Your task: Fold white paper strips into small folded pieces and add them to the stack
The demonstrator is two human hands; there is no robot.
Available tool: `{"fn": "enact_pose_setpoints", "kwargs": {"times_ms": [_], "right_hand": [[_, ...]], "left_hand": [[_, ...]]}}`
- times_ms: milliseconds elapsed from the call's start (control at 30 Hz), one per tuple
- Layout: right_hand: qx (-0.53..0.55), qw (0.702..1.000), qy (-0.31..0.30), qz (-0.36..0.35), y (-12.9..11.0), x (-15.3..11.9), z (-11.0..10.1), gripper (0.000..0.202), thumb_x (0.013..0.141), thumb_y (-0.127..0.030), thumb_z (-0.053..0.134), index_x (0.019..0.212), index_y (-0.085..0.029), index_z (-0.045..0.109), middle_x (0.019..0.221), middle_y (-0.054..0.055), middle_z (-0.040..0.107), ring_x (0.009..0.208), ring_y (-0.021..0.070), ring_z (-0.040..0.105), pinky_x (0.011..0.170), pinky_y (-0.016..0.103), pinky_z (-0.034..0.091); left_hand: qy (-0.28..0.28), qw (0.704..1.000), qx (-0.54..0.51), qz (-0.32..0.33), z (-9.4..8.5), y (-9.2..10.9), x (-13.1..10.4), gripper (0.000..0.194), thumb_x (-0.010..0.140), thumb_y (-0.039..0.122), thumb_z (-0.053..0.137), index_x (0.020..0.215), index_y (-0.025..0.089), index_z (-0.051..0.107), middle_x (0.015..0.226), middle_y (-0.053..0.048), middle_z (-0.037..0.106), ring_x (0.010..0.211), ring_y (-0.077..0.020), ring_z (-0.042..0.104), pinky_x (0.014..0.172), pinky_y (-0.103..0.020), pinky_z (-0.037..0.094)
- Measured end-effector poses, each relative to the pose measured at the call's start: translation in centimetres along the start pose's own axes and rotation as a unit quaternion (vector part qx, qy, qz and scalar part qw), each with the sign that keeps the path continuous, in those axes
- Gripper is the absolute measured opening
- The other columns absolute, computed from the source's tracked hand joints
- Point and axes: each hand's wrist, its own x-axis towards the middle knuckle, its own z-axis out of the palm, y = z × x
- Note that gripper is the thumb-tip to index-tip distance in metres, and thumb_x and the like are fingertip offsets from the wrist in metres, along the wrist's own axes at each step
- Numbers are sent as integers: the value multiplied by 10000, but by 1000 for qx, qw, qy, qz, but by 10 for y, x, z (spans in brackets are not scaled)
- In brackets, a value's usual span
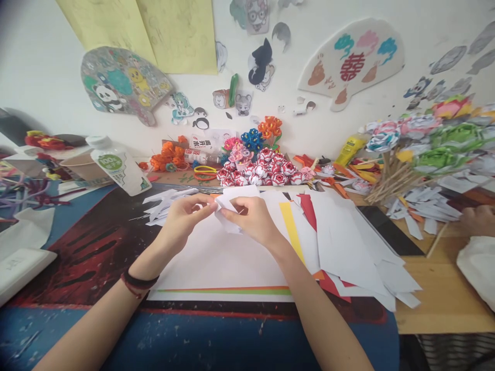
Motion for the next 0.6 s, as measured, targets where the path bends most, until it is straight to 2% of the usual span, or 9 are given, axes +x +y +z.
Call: {"fn": "enact_pose_setpoints", "kwargs": {"times_ms": [67,167,267,600], "right_hand": [[7,1000,-2,6,0,0,0,288,792,-417,669,834,-133,696,758,26,615,660,144,540,546,236,394],[11,1000,0,5,1,0,-1,287,774,-411,688,727,-130,656,674,3,545,611,124,493,514,228,357],[27,999,-8,14,1,0,-1,303,759,-419,704,706,-129,638,649,-8,504,589,115,462,499,229,337],[83,996,-22,27,0,0,-1,335,712,-452,737,710,-125,660,654,0,539,591,124,486,507,234,353]], "left_hand": [[2,1000,0,-2,0,0,0,234,770,409,709,810,178,714,892,-33,691,690,-130,507,619,-268,334],[1,1000,3,1,0,-1,0,230,767,404,715,809,178,715,886,-34,690,698,-132,504,632,-271,335],[0,1000,5,4,-1,-1,0,228,767,400,718,815,177,716,885,-34,688,697,-130,500,636,-273,333],[8,1000,-8,-3,-1,-1,0,224,737,395,742,788,178,716,878,-31,692,640,-120,486,592,-272,326]]}}
